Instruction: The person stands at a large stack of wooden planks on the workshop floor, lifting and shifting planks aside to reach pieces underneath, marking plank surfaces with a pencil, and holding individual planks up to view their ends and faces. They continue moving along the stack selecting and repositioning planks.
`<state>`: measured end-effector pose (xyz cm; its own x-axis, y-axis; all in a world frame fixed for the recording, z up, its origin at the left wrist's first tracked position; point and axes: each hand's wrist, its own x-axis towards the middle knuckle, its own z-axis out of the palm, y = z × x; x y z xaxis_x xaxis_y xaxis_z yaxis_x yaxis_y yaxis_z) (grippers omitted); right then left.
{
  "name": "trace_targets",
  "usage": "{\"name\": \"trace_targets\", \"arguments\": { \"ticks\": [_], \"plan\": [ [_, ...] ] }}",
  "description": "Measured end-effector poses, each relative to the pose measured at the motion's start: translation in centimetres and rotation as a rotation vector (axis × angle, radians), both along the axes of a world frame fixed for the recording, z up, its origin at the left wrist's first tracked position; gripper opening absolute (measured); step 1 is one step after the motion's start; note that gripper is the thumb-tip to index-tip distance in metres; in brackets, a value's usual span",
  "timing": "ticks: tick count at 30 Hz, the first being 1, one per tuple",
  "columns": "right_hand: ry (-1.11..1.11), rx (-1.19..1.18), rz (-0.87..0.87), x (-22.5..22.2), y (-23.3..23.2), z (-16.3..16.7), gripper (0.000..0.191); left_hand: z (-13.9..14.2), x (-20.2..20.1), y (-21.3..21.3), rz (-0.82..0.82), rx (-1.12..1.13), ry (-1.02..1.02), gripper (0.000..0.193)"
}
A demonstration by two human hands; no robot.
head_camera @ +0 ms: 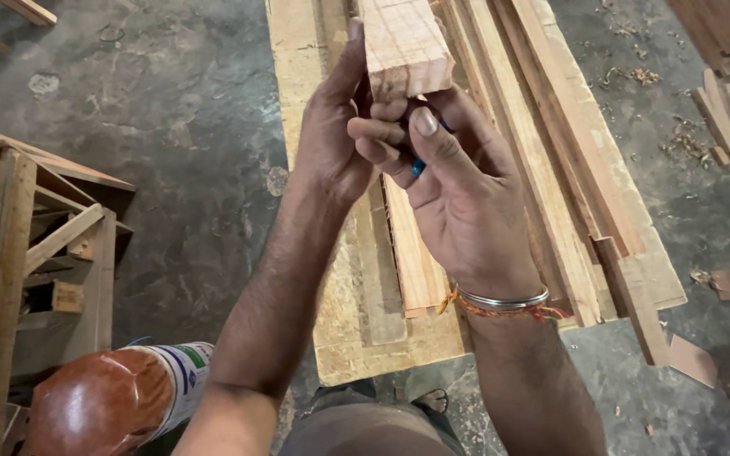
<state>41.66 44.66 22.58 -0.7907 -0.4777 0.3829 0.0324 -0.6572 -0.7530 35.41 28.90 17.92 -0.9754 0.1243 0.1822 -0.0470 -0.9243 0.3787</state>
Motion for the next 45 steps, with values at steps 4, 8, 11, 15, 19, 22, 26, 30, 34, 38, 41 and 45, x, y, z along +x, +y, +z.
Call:
{"name": "trace_targets", "arguments": {
  "ticks": [4,8,11,15,19,22,26,30,34,38,41,45],
  "plan": [
    [0.041,0.035,-0.041,0.3,-0.6,0.2,0.031,0.2,0.6,-0.2,-0.015,-0.009,0.045,0.049],
    [0.018,0.049,-0.070,0.7,-1.5,0.3,0.039,0.4,0.9,-0.6,-0.059,0.075,0.062,0.042],
    [-0.112,0.063,-0.140,0.8,-1.4,-0.3,0.053,-0.5,1.0,-0.8,-0.134,0.010,0.110,0.044],
    [-0.323,0.240,-0.308,1.3,-0.5,-3.5,0.051,-4.8,3.3,0.0,-0.075,-0.172,0.080,0.042],
    [0.363,0.889,-0.608,6.9,0.2,-10.7,0.032,-11.0,7.5,0.7,-0.105,-0.057,-0.167,0.037],
    [0.314,0.892,-0.553,14.7,1.6,-16.6,0.040,-15.6,11.8,-0.4,-0.246,-0.142,-0.265,0.044],
    [-1.046,0.557,-0.407,23.5,0.9,-24.7,0.016,-21.5,12.0,-1.9,-0.302,-0.264,-0.674,0.064],
    [-0.983,0.857,-0.443,30.7,1.3,-29.6,0.030,-27.3,9.0,-2.6,-0.244,-0.402,-0.624,0.046],
    [-0.814,1.296,-0.673,33.5,0.3,-32.5,0.039,-29.0,5.9,-0.9,-0.194,-0.503,-0.748,0.041],
    [-0.454,1.662,-0.853,32.4,-2.6,-34.8,0.050,-28.4,3.9,-0.1,-0.020,-0.532,-0.943,0.048],
    [-0.408,1.648,-0.801,28.7,-5.1,-36.2,0.051,-28.0,2.4,-3.3,0.030,-0.322,-0.800,0.043],
    [-0.506,1.365,-0.699,23.1,-9.3,-35.9,0.045,-27.4,-1.8,-9.2,0.074,-0.449,-0.818,0.055]
  ]
}}
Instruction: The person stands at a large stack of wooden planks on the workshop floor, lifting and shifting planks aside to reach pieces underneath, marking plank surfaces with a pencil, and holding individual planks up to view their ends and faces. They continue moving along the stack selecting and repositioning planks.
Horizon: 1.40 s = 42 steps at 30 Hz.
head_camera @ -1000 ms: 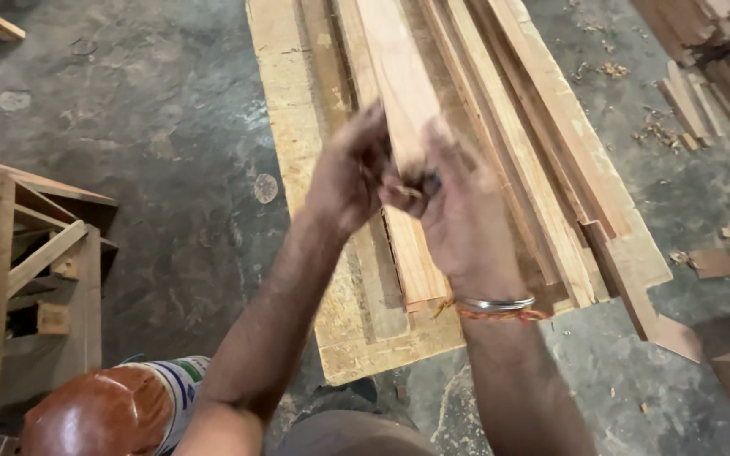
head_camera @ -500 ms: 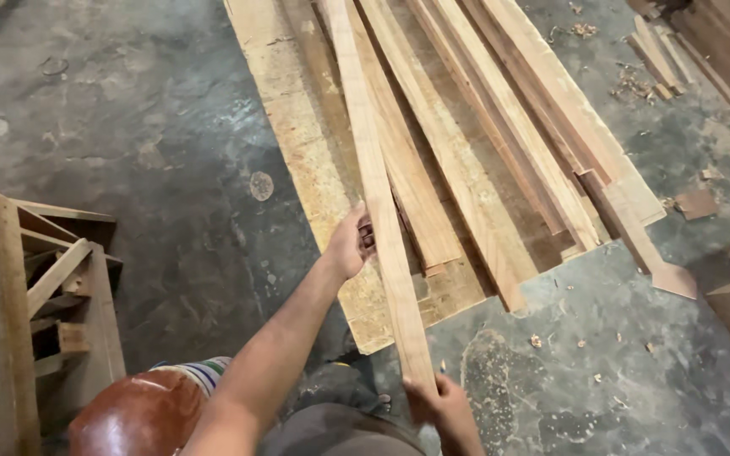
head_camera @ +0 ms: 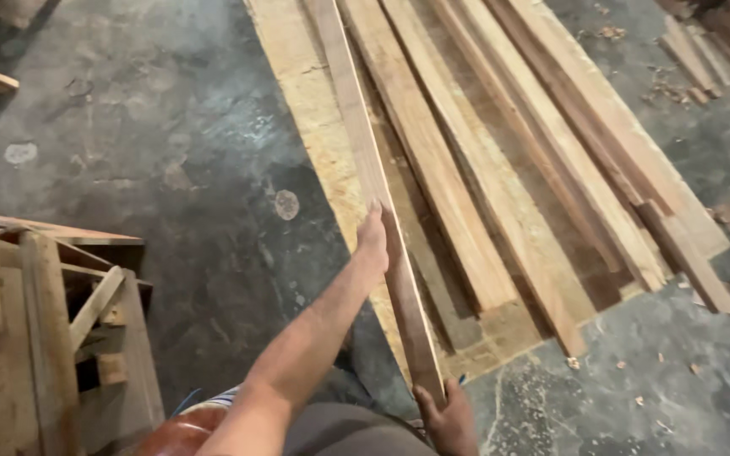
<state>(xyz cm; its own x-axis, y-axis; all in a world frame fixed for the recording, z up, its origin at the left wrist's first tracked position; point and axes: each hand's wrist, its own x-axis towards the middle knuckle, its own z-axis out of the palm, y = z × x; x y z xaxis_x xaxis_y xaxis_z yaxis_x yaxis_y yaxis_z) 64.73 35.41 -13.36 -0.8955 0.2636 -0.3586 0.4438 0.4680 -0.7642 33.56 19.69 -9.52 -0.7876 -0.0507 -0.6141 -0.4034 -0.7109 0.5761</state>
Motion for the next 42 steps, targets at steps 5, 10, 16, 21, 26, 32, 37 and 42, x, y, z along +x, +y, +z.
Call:
{"name": "trace_targets", "arguments": {
  "ticks": [5,10,16,21,26,32,37,42],
  "plan": [
    [0.014,-0.443,0.030,-11.2,-5.1,5.1,0.031,2.4,-10.5,-7.2,-0.039,-0.434,-0.039,0.030],
    [-0.125,-0.586,0.075,-18.8,-9.8,15.2,0.036,4.7,-16.6,-14.4,-0.204,-0.260,0.108,0.030],
    [0.320,-1.239,0.511,-21.7,-11.7,30.1,0.083,14.4,-17.9,-20.2,-0.195,-0.153,0.716,0.033],
    [0.580,-0.921,0.557,-23.4,-15.1,37.8,0.076,23.8,-19.5,-21.0,-0.289,0.439,0.633,0.047],
    [0.629,-0.911,0.594,-23.6,-17.2,41.3,0.074,23.7,-21.1,-22.0,-0.226,0.499,0.733,0.041],
    [0.630,-0.890,0.562,-23.5,-17.5,42.5,0.077,23.3,-21.2,-22.1,-0.270,0.579,0.796,0.039],
    [0.583,-0.899,0.449,-23.5,-15.7,39.4,0.065,22.0,-21.6,-21.1,-0.178,0.365,0.677,0.041],
    [0.326,-0.965,-0.018,-24.0,-11.7,26.7,0.048,10.3,-22.1,-17.7,-0.113,-0.158,0.490,0.037]
  ]
}}
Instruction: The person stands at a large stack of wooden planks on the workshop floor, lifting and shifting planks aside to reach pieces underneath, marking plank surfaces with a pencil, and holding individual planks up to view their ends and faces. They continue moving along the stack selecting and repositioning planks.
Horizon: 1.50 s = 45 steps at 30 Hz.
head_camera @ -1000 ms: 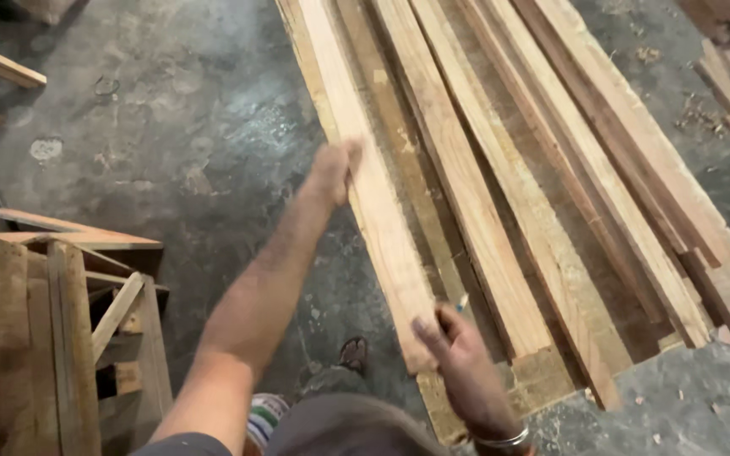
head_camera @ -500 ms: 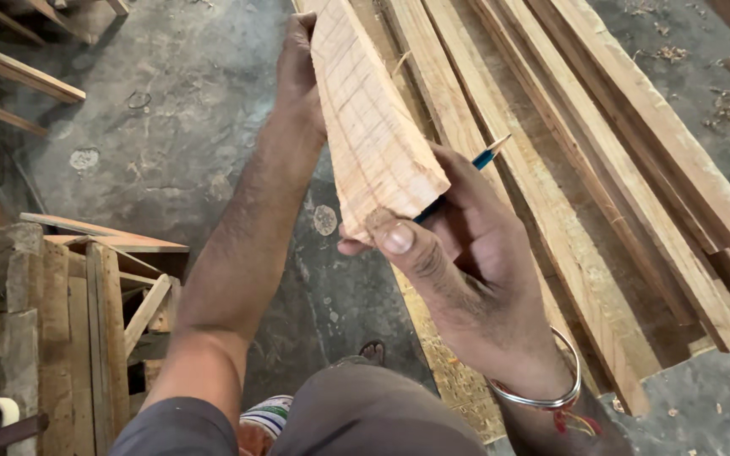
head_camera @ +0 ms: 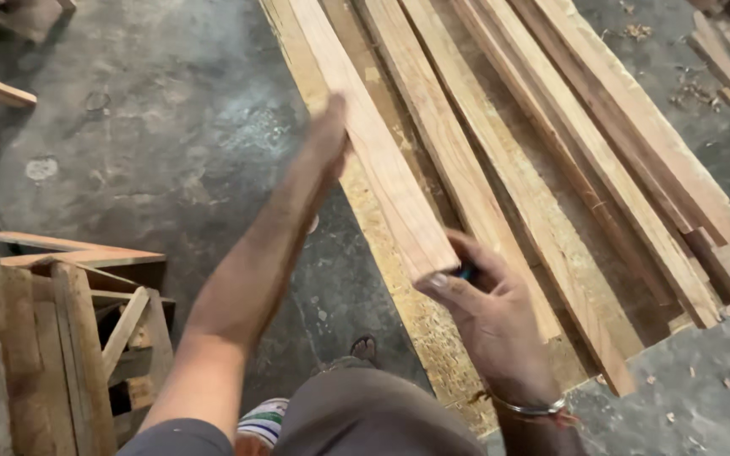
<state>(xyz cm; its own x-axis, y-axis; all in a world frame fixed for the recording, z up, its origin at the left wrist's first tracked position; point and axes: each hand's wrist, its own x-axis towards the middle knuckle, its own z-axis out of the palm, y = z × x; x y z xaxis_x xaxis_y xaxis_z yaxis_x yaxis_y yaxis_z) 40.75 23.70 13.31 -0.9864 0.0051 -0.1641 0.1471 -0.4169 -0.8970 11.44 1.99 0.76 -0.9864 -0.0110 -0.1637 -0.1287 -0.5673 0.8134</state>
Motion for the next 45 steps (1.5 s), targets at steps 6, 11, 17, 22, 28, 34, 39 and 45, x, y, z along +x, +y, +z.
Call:
{"name": "trace_targets", "arguments": {
  "ticks": [6,11,17,22,28,34,39,45],
  "plan": [
    [-0.414,-0.051,-0.276,2.3,2.0,-22.4,0.029,-15.3,5.5,3.9,0.007,-0.563,-0.301,0.036],
    [-0.487,0.406,-0.319,6.3,4.0,-30.4,0.033,-20.7,8.9,5.0,-0.010,-0.977,-0.199,0.040],
    [-0.463,1.363,-0.216,6.9,5.0,-30.9,0.071,-22.4,11.3,6.4,-0.015,-1.242,-0.104,0.060],
    [-0.388,1.621,-0.334,5.7,7.2,-30.9,0.080,-22.7,11.6,9.5,-0.099,-1.416,-0.329,0.097],
    [-0.364,1.658,-0.258,6.1,8.9,-31.0,0.088,-23.0,13.2,11.9,-0.141,-1.430,-0.325,0.096],
    [-0.570,1.720,-0.332,6.8,8.9,-31.1,0.094,-20.4,14.3,11.7,-0.256,-1.404,-0.355,0.064],
    [-0.485,1.736,-0.395,7.7,8.6,-31.1,0.104,-19.0,14.6,10.5,-0.111,-1.305,-0.378,0.071],
    [-0.605,1.769,-0.334,5.7,8.4,-30.8,0.104,-21.6,10.9,10.2,-0.079,-1.224,-0.092,0.035]
  ]
}}
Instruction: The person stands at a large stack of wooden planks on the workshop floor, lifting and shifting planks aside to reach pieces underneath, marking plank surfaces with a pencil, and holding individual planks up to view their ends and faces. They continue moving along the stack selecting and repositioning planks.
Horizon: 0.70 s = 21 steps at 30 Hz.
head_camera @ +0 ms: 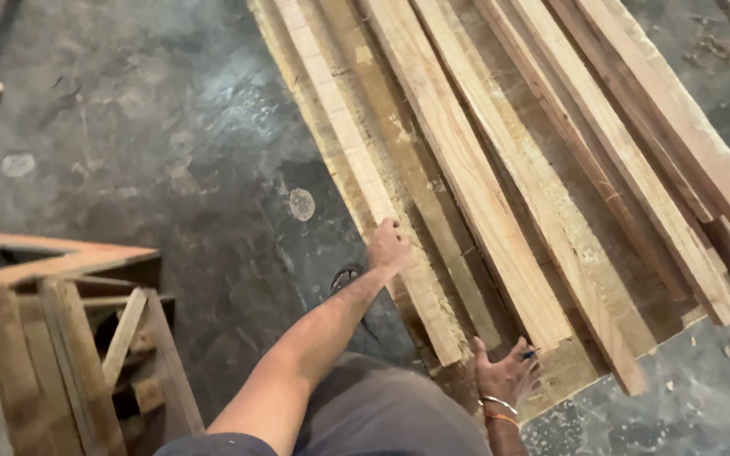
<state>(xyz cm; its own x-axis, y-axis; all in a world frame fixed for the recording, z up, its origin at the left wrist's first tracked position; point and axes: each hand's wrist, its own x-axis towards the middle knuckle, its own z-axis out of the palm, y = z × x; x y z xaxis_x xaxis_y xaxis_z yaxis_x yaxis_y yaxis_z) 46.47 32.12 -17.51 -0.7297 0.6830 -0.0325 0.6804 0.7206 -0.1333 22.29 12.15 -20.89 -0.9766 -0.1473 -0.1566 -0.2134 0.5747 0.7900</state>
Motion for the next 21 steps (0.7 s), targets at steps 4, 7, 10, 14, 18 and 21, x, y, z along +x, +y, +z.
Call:
{"name": "trace_targets", "arguments": {
  "ticks": [4,7,10,14,18,21],
  "plan": [
    [-0.039,0.001,-0.093,-1.9,-0.7,0.0,0.103,-0.9,-3.4,-1.3,-0.137,0.094,-0.100,0.036],
    [-0.018,0.025,-0.140,-3.4,-1.6,0.2,0.100,-1.1,-6.2,-3.0,-0.264,0.156,-0.139,0.030],
    [0.041,0.020,-0.158,-4.5,-2.9,0.8,0.093,-1.6,-8.1,-4.2,-0.332,0.207,-0.101,0.027],
    [0.023,0.054,-0.142,-5.2,-4.5,2.1,0.082,-1.9,-9.3,-5.0,-0.430,0.291,-0.153,0.024],
    [0.025,0.071,-0.270,-5.9,-5.8,3.2,0.084,-1.5,-9.8,-4.8,-0.434,0.403,-0.399,0.016],
    [0.046,0.099,-0.362,-6.9,-6.3,3.8,0.086,-0.9,-9.9,-5.0,-0.504,0.344,-0.371,0.016]
  ]
}}
